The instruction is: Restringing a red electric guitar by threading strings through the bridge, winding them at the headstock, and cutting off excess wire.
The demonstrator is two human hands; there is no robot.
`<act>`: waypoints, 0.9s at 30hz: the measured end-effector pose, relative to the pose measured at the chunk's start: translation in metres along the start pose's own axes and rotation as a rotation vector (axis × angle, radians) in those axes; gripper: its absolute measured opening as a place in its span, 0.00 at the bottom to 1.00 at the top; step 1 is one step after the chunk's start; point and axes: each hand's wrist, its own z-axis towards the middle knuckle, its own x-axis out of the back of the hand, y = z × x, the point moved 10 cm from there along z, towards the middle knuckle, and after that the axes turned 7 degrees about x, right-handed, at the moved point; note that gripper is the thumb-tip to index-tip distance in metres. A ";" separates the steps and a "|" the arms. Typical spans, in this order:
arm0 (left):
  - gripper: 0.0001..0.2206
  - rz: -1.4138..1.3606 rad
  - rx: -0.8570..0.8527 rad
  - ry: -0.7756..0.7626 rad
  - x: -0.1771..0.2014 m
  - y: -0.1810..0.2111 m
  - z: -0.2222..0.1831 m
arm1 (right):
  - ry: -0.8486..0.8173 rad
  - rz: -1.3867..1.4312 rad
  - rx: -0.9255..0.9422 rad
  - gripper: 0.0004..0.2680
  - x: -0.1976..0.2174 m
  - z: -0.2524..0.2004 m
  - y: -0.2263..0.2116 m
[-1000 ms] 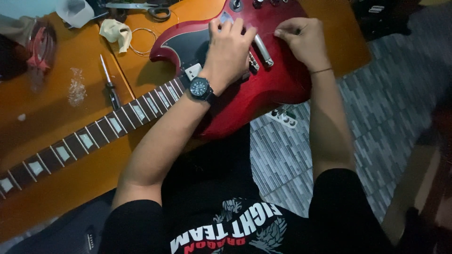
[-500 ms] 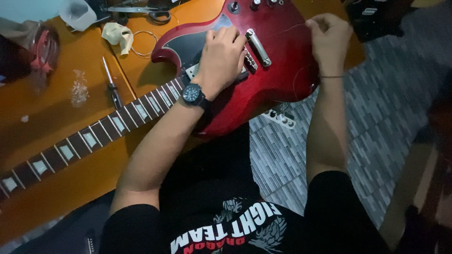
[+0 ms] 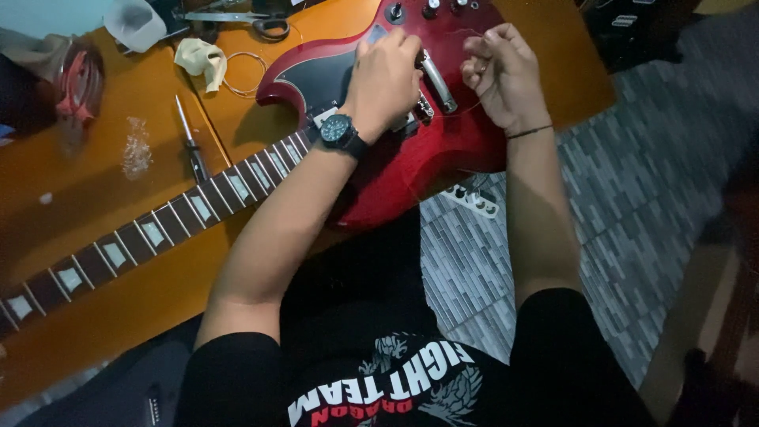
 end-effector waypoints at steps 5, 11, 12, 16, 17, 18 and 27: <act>0.04 -0.012 -0.014 -0.005 -0.010 0.011 0.018 | -0.123 -0.053 0.055 0.04 -0.019 -0.007 -0.010; 0.09 -0.160 0.070 0.008 -0.016 0.000 0.030 | -0.105 0.017 0.095 0.05 -0.006 -0.001 -0.007; 0.13 -0.267 0.117 -0.019 -0.017 -0.004 0.030 | -0.068 0.049 0.086 0.06 -0.003 -0.001 -0.006; 0.09 -0.336 0.114 -0.022 -0.019 -0.008 0.033 | -0.046 -0.031 0.132 0.07 0.002 -0.002 -0.007; 0.05 -0.342 0.121 -0.051 -0.023 -0.008 0.033 | -0.055 -0.106 0.168 0.06 0.000 -0.004 -0.012; 0.04 -0.347 0.128 -0.081 -0.028 -0.009 0.033 | -0.063 -0.180 0.205 0.06 -0.003 -0.006 -0.016; 0.06 -0.260 -0.047 -0.011 -0.025 0.014 0.040 | -0.288 -1.071 0.683 0.08 -0.069 -0.037 -0.072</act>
